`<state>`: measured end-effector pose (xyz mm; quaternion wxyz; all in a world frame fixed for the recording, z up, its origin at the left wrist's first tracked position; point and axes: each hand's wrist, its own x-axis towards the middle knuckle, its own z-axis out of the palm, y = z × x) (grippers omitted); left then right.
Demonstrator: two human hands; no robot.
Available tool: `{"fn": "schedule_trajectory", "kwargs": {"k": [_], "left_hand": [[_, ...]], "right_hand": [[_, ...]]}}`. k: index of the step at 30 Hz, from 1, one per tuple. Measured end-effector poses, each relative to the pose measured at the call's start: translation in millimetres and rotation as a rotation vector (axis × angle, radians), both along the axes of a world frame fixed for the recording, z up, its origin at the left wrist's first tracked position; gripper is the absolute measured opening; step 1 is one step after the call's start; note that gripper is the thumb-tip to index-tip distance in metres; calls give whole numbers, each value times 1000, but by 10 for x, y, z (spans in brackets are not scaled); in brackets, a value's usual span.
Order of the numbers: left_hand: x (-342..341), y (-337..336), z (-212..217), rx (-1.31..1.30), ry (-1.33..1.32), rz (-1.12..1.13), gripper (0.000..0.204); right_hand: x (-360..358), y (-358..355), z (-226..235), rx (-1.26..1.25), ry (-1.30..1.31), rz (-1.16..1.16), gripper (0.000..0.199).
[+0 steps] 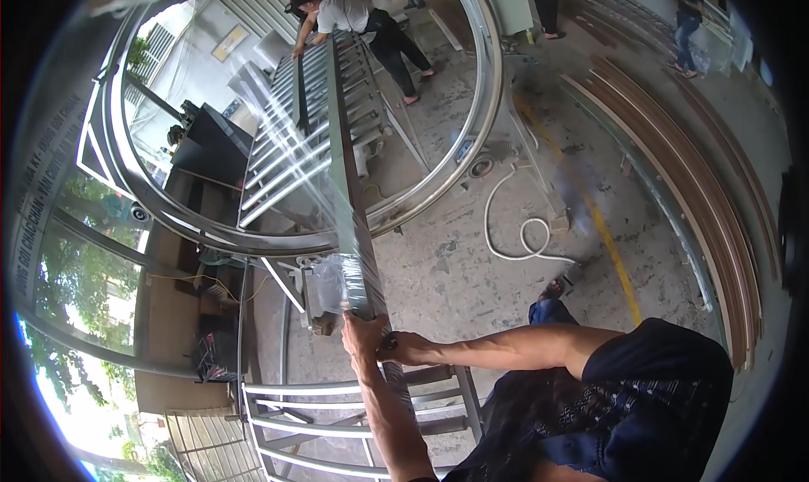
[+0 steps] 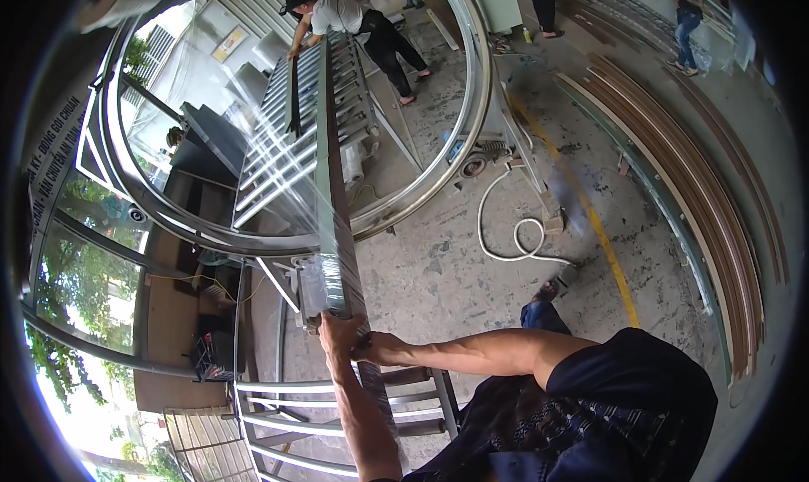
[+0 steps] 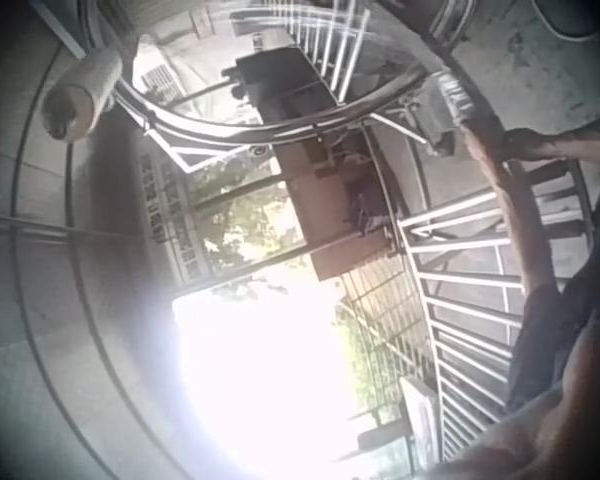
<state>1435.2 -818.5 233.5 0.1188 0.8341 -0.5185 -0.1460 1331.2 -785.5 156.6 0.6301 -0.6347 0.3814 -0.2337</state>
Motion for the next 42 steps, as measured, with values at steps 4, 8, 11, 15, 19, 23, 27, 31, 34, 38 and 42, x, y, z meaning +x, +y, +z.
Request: {"fn": "schedule_trajectory", "kwargs": {"k": [4,8,11,15,19,23,27,31,34,38,42], "left_hand": [[-82,54,23,-25,-7,-2,69],[64,244,-53,-16,-16,25,67],[57,433,-59,-40,-10,42,62],[50,718,-41,-40,-21,55,55],[52,1088,-6,-38,-20,100,53],[27,1374,39,-43,24,138,58],[48,1563,20,-12,9,172,61],[96,1705,-16,5,-28,157,65],[114,1724,-62,4,-55,135,68],[158,1676,-134,-19,-32,113,64],[82,1611,-68,-20,-12,111,62]], "right_hand": [[-37,68,-280,-54,-91,21,51],[-247,268,-269,-144,178,139,79],[-494,397,-191,-189,207,166,79],[-700,545,-347,-360,213,204,64],[-834,630,-355,-407,211,356,44],[-867,648,-462,-429,205,327,34],[-886,707,-578,-555,213,273,33],[-918,783,-577,-692,147,131,35],[-951,763,-499,-630,186,166,36],[-950,756,-505,-647,180,147,35],[-927,773,-540,-691,120,74,31]]}}
